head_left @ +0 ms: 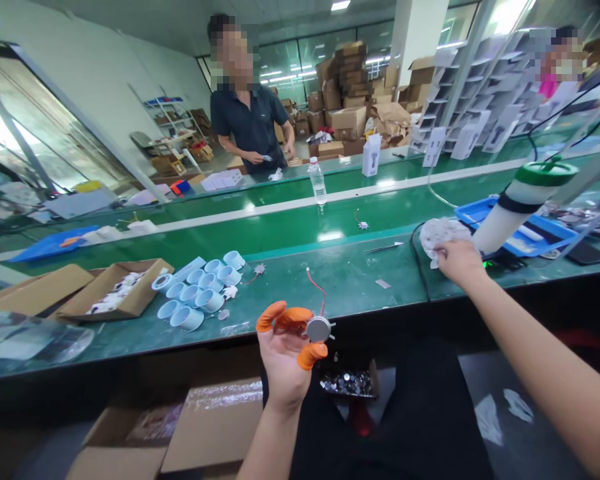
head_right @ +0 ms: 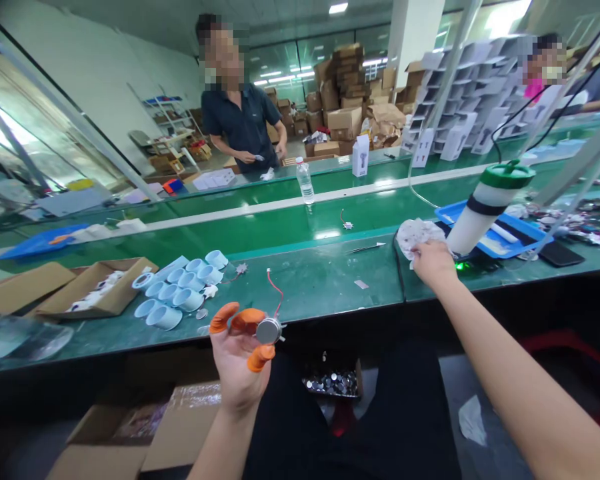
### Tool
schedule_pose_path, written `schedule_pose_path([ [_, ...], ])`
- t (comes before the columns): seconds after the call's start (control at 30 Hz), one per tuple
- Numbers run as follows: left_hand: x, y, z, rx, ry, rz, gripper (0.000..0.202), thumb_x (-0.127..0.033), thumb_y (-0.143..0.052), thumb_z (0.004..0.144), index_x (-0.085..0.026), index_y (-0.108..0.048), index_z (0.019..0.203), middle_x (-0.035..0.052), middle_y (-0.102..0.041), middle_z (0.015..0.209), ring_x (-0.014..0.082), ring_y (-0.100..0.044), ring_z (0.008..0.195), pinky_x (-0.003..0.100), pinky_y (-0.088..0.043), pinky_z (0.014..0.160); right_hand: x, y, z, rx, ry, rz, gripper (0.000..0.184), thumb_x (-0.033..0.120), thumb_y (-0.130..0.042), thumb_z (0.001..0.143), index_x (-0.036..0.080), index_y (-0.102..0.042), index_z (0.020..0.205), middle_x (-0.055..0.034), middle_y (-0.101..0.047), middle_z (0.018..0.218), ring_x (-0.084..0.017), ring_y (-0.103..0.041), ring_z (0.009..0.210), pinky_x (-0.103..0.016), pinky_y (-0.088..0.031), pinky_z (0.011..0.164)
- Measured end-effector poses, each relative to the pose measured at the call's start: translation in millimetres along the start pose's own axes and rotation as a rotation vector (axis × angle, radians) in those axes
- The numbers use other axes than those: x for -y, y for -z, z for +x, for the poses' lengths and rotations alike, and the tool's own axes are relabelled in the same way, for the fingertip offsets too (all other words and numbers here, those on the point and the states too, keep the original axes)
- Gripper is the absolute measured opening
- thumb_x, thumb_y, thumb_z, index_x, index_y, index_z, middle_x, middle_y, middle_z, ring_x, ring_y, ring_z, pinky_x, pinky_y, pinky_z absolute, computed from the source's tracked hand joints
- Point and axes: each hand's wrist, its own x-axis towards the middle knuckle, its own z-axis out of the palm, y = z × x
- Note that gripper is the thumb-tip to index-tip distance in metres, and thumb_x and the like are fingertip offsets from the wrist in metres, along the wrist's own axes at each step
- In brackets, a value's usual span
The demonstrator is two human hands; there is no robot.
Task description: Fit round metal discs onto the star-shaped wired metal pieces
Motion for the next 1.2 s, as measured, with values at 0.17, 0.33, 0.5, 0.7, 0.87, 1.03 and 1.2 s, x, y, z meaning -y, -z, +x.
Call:
schedule_pose_path([
  [0.17, -2, -0.2, -2, -0.005, -0.006, 0.048, 0.075, -0.033, -0.098, 0.059, -0.035, -0.058, 0.123, -0.0018, -0.072, 0.098, 0.0119, -0.067, 0.075, 0.021, -0.057, 0.066, -5, -21, 3, 0.199, 0.049, -0.080, 0.026, 0.017, -0.058, 0.086, 0.009, -0.077, 0.102, -0.0217, -0.072, 0.111, -0.032, -0.066, 0.105, -0.042, -0.048, 0.092],
  [0.33, -2, -1.5, -2, -0.029, -0.051, 0.118, 0.069, -0.030, -0.097, 0.061, -0.030, -0.061, 0.120, 0.0017, -0.070, 0.100, 0.0157, -0.069, 0.086, 0.026, -0.059, 0.075, 8, -13, -6, 0.109, 0.116, -0.003, 0.028, 0.023, -0.065, 0.085, 0.010, -0.075, 0.108, -0.0227, -0.070, 0.118, -0.034, -0.064, 0.109, -0.042, -0.046, 0.093],
  [0.5, -1, -7.0, -7, -0.026, -0.136, 0.169, 0.064, -0.019, -0.094, 0.064, -0.029, -0.063, 0.119, 0.0004, -0.069, 0.100, 0.0144, -0.070, 0.089, 0.026, -0.059, 0.083, 53, -4, -34, -0.104, 0.196, 0.246, 0.023, 0.027, -0.057, 0.090, 0.015, -0.073, 0.102, -0.0151, -0.072, 0.107, -0.029, -0.065, 0.105, -0.041, -0.047, 0.098],
  [0.7, 29, 5.0, 12, 0.110, -0.089, 0.264, 0.060, -0.013, -0.090, 0.068, -0.027, -0.063, 0.120, 0.0024, -0.068, 0.105, 0.0155, -0.069, 0.095, 0.029, -0.058, 0.088, 105, -32, -73, -0.094, 0.125, 0.614, 0.020, 0.030, -0.055, 0.092, 0.018, -0.071, 0.090, -0.0091, -0.070, 0.083, -0.020, -0.063, 0.069, -0.034, -0.052, 0.073],
  [0.87, 115, 13.5, 93, 0.267, 0.189, 0.537, 0.048, -0.028, -0.086, 0.073, -0.020, -0.068, 0.117, 0.0050, -0.064, 0.104, 0.0137, -0.068, 0.086, 0.030, -0.059, 0.084, 110, -61, -80, -0.207, 0.041, 0.736, 0.022, 0.032, -0.054, 0.095, 0.018, -0.070, 0.094, -0.0063, -0.065, 0.075, -0.018, -0.054, 0.060, -0.032, -0.048, 0.062],
  [1.03, 197, -13.4, 204, 0.270, 0.228, 0.674, 0.037, -0.025, -0.080, 0.080, -0.014, -0.070, 0.113, 0.0086, -0.066, 0.107, 0.0146, -0.068, 0.085, 0.032, -0.059, 0.084, 106, -76, -79, -0.207, 0.048, 0.750, 0.020, 0.031, -0.055, 0.094, 0.018, -0.069, 0.091, -0.0041, -0.064, 0.071, -0.016, -0.052, 0.055, -0.029, -0.046, 0.058],
  [1.2, 224, -12.3, 283, 0.235, 0.253, 0.906, 0.033, -0.034, -0.065, 0.096, -0.016, -0.062, 0.124, 0.0103, -0.064, 0.125, 0.0233, -0.066, 0.105, 0.044, -0.058, 0.089, 105, -84, -78, -0.228, 0.051, 0.718, 0.020, 0.030, -0.054, 0.095, 0.018, -0.069, 0.090, -0.0022, -0.062, 0.067, -0.014, -0.052, 0.052, -0.028, -0.045, 0.056],
])
